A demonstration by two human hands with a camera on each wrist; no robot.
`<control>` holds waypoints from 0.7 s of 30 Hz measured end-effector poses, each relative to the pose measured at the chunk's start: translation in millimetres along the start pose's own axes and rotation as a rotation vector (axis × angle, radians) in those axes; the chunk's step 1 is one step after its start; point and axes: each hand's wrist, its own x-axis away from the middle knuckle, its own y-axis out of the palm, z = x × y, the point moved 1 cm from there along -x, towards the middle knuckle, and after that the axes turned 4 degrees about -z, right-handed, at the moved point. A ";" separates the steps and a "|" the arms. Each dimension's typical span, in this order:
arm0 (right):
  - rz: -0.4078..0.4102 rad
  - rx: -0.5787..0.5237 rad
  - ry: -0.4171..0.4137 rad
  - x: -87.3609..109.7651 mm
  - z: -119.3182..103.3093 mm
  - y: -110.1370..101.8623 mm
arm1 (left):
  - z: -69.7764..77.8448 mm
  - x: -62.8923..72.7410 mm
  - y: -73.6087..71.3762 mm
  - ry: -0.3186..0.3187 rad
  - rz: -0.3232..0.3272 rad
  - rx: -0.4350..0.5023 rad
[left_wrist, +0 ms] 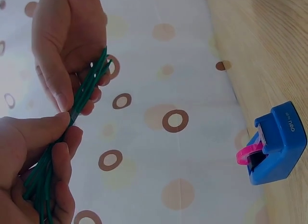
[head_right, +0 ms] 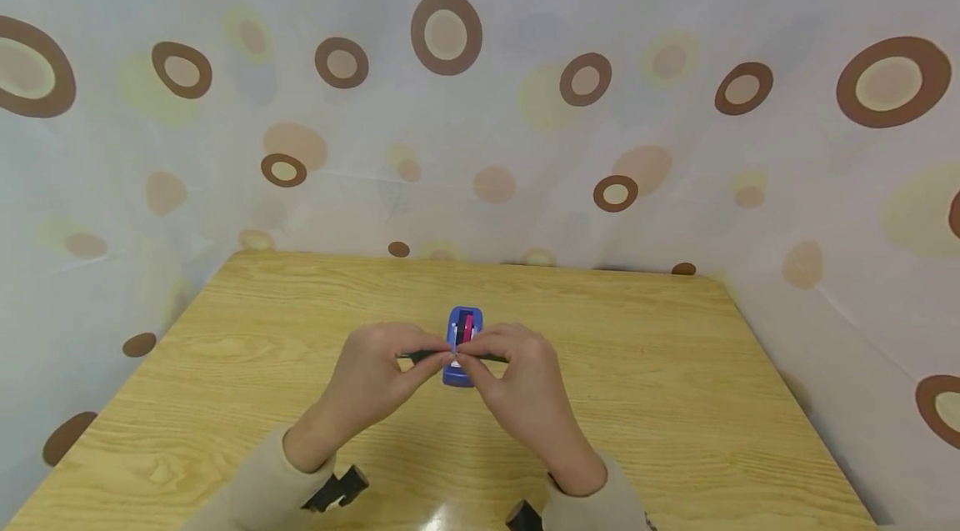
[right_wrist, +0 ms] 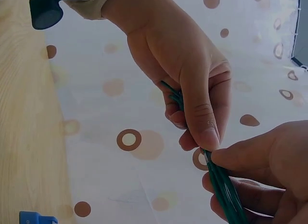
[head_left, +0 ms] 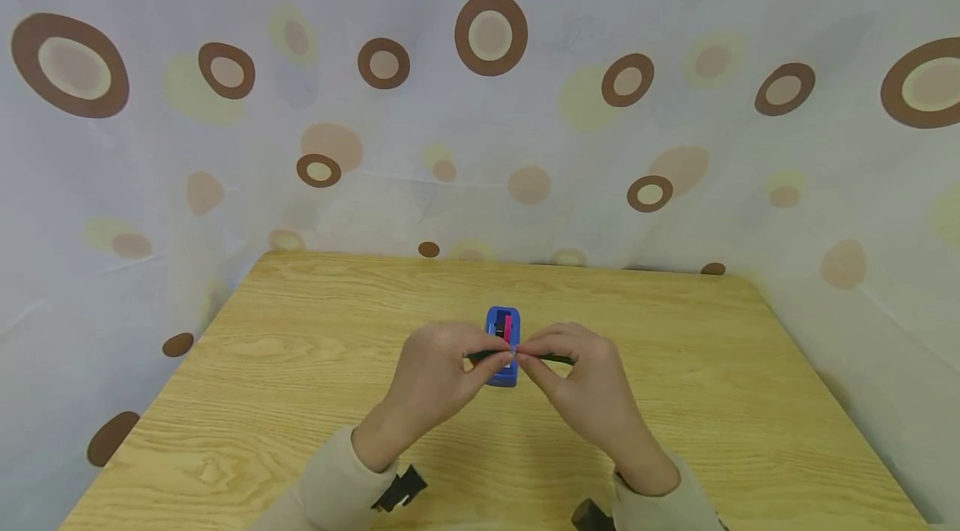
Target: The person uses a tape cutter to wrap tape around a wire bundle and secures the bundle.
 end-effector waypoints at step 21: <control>-0.134 -0.025 0.192 -3.2 -2.9 -3.8 | -0.6 2.3 1.1 0.087 0.066 -0.071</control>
